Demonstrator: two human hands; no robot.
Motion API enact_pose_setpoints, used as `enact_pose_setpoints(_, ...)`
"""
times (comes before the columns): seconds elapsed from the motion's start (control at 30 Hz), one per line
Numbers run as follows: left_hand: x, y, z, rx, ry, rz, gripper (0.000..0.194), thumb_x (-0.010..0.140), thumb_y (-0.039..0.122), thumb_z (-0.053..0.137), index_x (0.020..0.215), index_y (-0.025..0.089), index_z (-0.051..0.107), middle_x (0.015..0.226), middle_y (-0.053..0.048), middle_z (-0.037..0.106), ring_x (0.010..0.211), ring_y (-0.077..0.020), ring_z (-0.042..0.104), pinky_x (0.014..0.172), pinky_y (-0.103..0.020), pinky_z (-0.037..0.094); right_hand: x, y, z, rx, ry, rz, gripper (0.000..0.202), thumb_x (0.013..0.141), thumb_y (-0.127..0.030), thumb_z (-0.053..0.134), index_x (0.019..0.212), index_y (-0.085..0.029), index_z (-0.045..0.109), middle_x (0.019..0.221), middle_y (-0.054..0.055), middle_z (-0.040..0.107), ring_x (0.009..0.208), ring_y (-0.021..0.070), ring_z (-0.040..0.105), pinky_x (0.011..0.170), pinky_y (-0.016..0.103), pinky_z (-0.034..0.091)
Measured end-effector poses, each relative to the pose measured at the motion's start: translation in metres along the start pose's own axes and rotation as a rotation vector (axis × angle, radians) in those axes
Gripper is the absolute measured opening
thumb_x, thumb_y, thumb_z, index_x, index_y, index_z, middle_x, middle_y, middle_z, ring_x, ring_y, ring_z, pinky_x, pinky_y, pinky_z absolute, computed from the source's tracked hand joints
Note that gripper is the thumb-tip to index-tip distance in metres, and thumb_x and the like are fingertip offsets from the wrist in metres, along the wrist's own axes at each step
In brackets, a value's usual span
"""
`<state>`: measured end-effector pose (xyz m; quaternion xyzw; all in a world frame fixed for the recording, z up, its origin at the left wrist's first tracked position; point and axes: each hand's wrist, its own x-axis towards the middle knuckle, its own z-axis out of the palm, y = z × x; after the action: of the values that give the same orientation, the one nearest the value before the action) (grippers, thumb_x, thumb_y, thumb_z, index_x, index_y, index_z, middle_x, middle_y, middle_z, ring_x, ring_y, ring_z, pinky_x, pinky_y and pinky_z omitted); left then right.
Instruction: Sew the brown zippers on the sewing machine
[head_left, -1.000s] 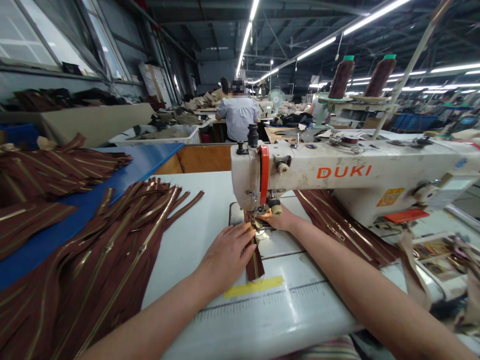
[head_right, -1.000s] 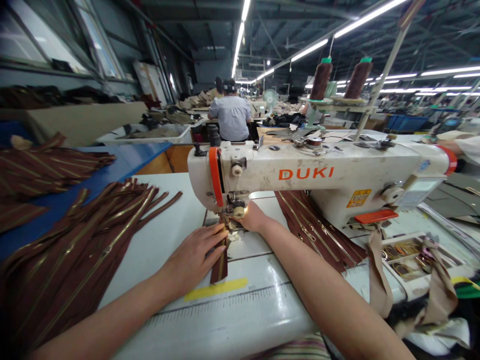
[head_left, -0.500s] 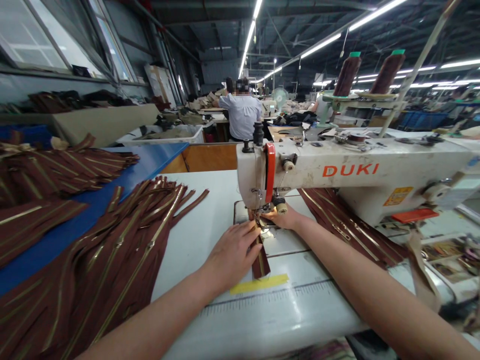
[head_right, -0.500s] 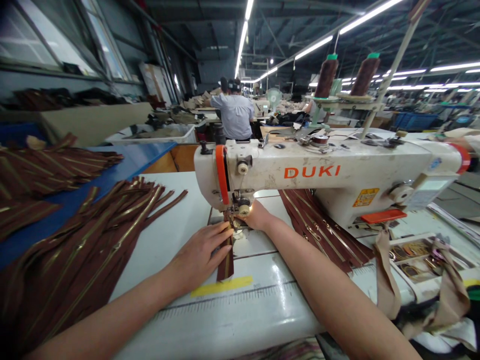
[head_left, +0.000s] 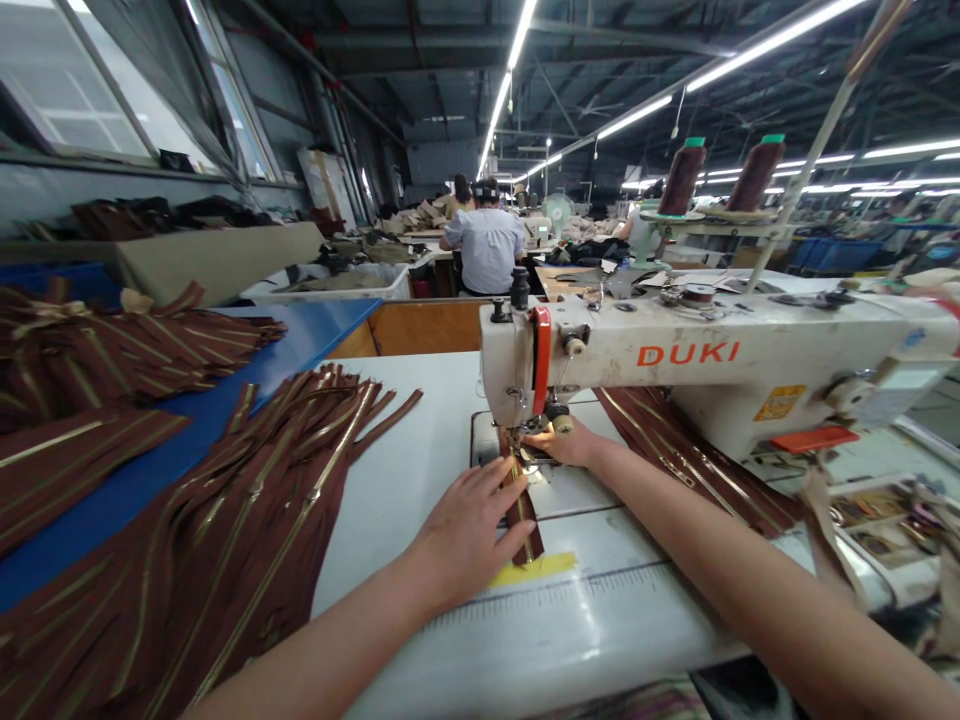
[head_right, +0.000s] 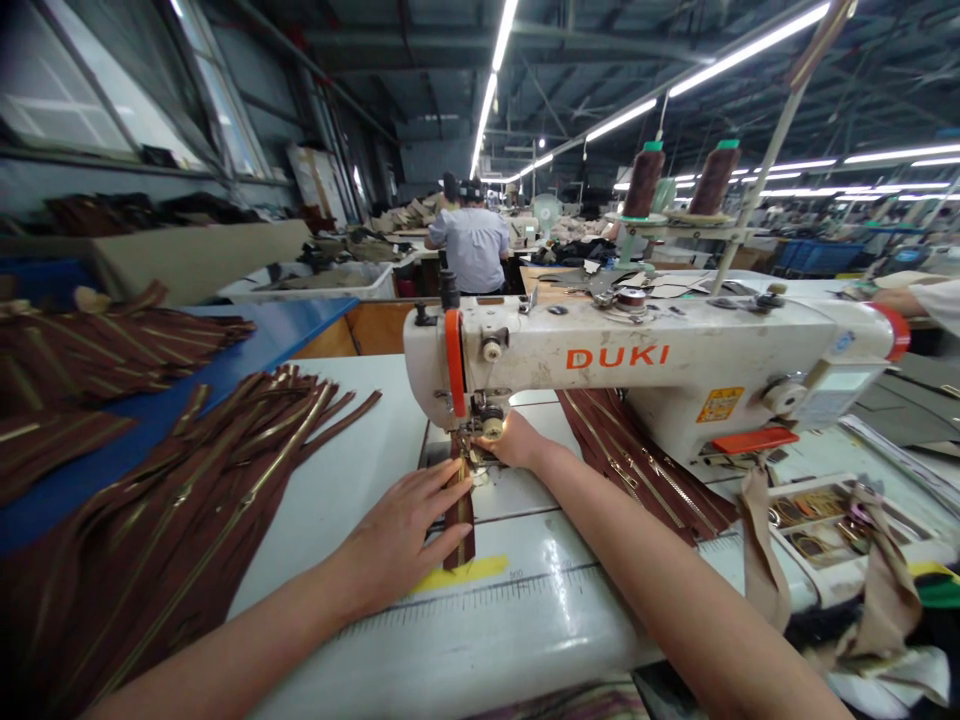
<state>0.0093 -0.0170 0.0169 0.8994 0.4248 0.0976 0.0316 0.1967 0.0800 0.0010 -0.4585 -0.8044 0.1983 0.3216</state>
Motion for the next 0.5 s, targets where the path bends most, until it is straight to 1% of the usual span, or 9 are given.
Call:
enact_pose_setpoints(0.1, 0.0, -0.001, 0.001, 0.002, 0.018, 0.007, 0.045, 0.089, 0.035, 0.055, 0.129, 0.015, 0.053, 0.139, -0.016, 0.047, 0.128, -0.029, 0.044, 0.105, -0.048, 0.037, -0.002, -0.005, -0.007, -0.028, 0.009, 0.046, 0.009, 0.079, -0.021, 0.064, 0.085, -0.017, 0.071, 0.079, 0.003, 0.07, 0.072, 0.018, 0.063, 0.069, 0.026, 0.05)
enact_pose_setpoints(0.2, 0.0, -0.002, 0.003, -0.014, 0.05, 0.016, 0.044, 0.089, 0.035, 0.055, 0.127, 0.015, 0.053, 0.137, -0.016, 0.048, 0.127, -0.029, 0.045, 0.105, -0.048, 0.038, -0.014, -0.013, -0.015, -0.069, 0.063, 0.085, 0.011, 0.082, -0.018, 0.06, 0.082, -0.014, 0.07, 0.08, 0.006, 0.069, 0.074, 0.0194, 0.061, 0.072, 0.028, 0.048)
enact_pose_setpoints(0.3, -0.002, -0.002, 0.004, -0.032, 0.06, 0.01, 0.045, 0.088, 0.035, 0.057, 0.128, 0.014, 0.053, 0.137, -0.015, 0.05, 0.127, -0.0285, 0.046, 0.105, -0.048, 0.037, -0.043, -0.025, -0.018, -0.11, 0.132, 0.104, 0.014, 0.085, -0.013, 0.054, 0.085, -0.013, 0.068, 0.086, 0.009, 0.067, 0.083, 0.0213, 0.059, 0.077, 0.032, 0.046)
enact_pose_setpoints(0.37, -0.005, 0.001, 0.004, -0.033, 0.061, -0.006, 0.045, 0.087, 0.034, 0.057, 0.128, 0.013, 0.053, 0.136, -0.015, 0.051, 0.126, -0.028, 0.046, 0.106, -0.046, 0.037, -0.069, -0.036, -0.016, -0.137, 0.16, 0.06, 0.015, 0.085, -0.01, 0.054, 0.088, -0.014, 0.068, 0.088, 0.008, 0.065, 0.088, 0.0223, 0.056, 0.08, 0.033, 0.045)
enact_pose_setpoints(0.43, -0.008, 0.006, 0.002, -0.026, 0.069, -0.013, 0.044, 0.087, 0.033, 0.057, 0.127, 0.013, 0.053, 0.134, -0.014, 0.053, 0.126, -0.0278, 0.047, 0.105, -0.045, 0.038, -0.093, -0.049, -0.01, -0.135, 0.114, -0.027, 0.017, 0.086, -0.008, 0.053, 0.092, -0.015, 0.068, 0.09, 0.008, 0.063, 0.089, 0.0219, 0.054, 0.081, 0.034, 0.046)
enact_pose_setpoints(0.5, -0.011, 0.011, 0.001, -0.017, 0.085, -0.006, 0.042, 0.087, 0.032, 0.057, 0.125, 0.013, 0.055, 0.131, -0.014, 0.055, 0.124, -0.0279, 0.049, 0.104, -0.045, 0.039, -0.111, -0.061, -0.003, -0.14, 0.07, -0.055, 0.018, 0.088, -0.008, 0.053, 0.098, -0.015, 0.067, 0.093, 0.009, 0.06, 0.091, 0.0227, 0.052, 0.082, 0.035, 0.046)
